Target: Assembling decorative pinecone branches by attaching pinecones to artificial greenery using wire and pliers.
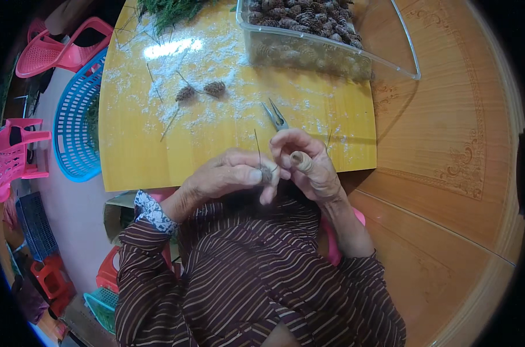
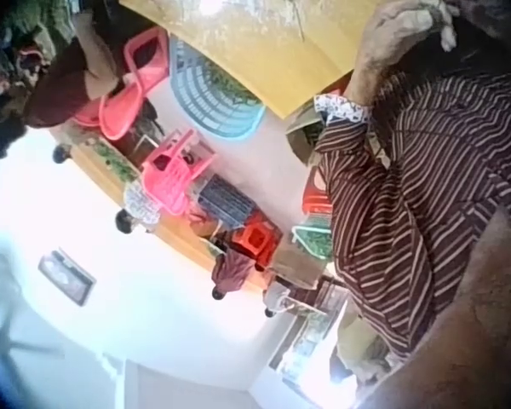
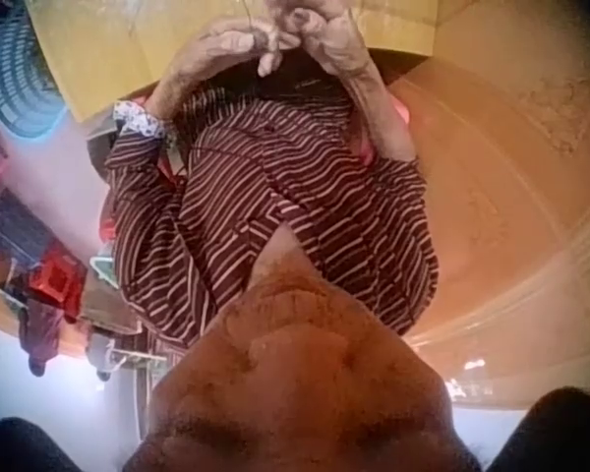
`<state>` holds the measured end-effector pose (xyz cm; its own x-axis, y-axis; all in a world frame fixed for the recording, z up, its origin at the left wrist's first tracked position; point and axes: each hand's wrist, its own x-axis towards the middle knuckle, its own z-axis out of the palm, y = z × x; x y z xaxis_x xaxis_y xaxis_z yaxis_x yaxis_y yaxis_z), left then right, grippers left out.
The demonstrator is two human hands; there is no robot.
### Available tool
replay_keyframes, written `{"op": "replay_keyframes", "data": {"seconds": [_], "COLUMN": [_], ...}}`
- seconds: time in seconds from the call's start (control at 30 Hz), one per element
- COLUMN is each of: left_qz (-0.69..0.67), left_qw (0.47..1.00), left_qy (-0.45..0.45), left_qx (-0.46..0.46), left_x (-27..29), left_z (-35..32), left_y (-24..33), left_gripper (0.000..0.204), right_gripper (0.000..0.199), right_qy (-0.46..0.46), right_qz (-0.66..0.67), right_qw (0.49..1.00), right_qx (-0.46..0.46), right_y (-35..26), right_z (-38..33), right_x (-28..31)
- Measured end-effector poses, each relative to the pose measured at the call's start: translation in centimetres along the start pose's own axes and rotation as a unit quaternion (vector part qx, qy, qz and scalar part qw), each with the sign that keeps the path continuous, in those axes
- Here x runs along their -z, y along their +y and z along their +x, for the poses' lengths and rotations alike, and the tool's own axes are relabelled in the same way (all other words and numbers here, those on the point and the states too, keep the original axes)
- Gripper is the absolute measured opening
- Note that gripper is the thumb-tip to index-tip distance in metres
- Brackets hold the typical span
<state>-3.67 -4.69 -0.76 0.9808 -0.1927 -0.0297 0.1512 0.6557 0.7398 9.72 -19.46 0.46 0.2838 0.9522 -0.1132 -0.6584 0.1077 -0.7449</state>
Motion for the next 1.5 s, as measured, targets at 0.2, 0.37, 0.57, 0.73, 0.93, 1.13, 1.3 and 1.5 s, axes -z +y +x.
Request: {"op": "replay_keyframes", "data": {"seconds": [0.2, 0.37, 0.57, 0.73, 0.93, 1.13, 1.3, 1.5], "left_qz": [-0.024, -0.014, -0.04, -0.059, -0.028, -0.061, -0.046, 0.148], "left_qw": [1.0, 1.0, 0.999, 0.998, 0.998, 0.997, 0.998, 0.982], "left_qy": [0.002, -0.004, -0.007, -0.023, -0.031, -0.02, -0.019, 0.107], "left_qx": [-0.012, -0.009, 0.012, 0.018, 0.039, 0.039, 0.026, -0.056], "left_x": [0.3, 0.7, 0.8, 1.0, 1.0, 1.0, 1.2, -0.4], "left_z": [0.0, 0.1, 0.1, 0.1, 0.1, 0.1, 0.0, 0.1], "left_y": [-0.6, -0.9, -1.1, -1.4, -1.1, -1.1, -1.0, 0.6], "left_gripper": [0.037, 0.037, 0.037, 0.037, 0.039, 0.038, 0.037, 0.03], "right_gripper": [0.024, 0.018, 0.014, 0.015, 0.015, 0.011, 0.012, 0.012], "right_qy": [0.003, 0.0, -0.006, -0.013, -0.051, -0.06, -0.005, 0.077], "right_qz": [-0.1, -0.151, -0.332, -0.335, -0.35, -0.404, -0.503, -0.468], "right_qw": [0.994, 0.987, 0.927, 0.921, 0.921, 0.887, 0.817, 0.835], "right_qx": [0.039, 0.062, 0.176, 0.2, 0.164, 0.214, 0.282, 0.28], "right_y": [-0.2, -0.5, -0.6, -0.6, -1.2, -1.4, -1.1, -0.1], "right_z": [0.0, -0.1, -0.3, -0.1, -0.2, 0.1, 0.2, -0.7], "right_x": [-0.9, -0.6, -0.3, -0.3, 0.2, -0.5, -1.7, -1.6]}}
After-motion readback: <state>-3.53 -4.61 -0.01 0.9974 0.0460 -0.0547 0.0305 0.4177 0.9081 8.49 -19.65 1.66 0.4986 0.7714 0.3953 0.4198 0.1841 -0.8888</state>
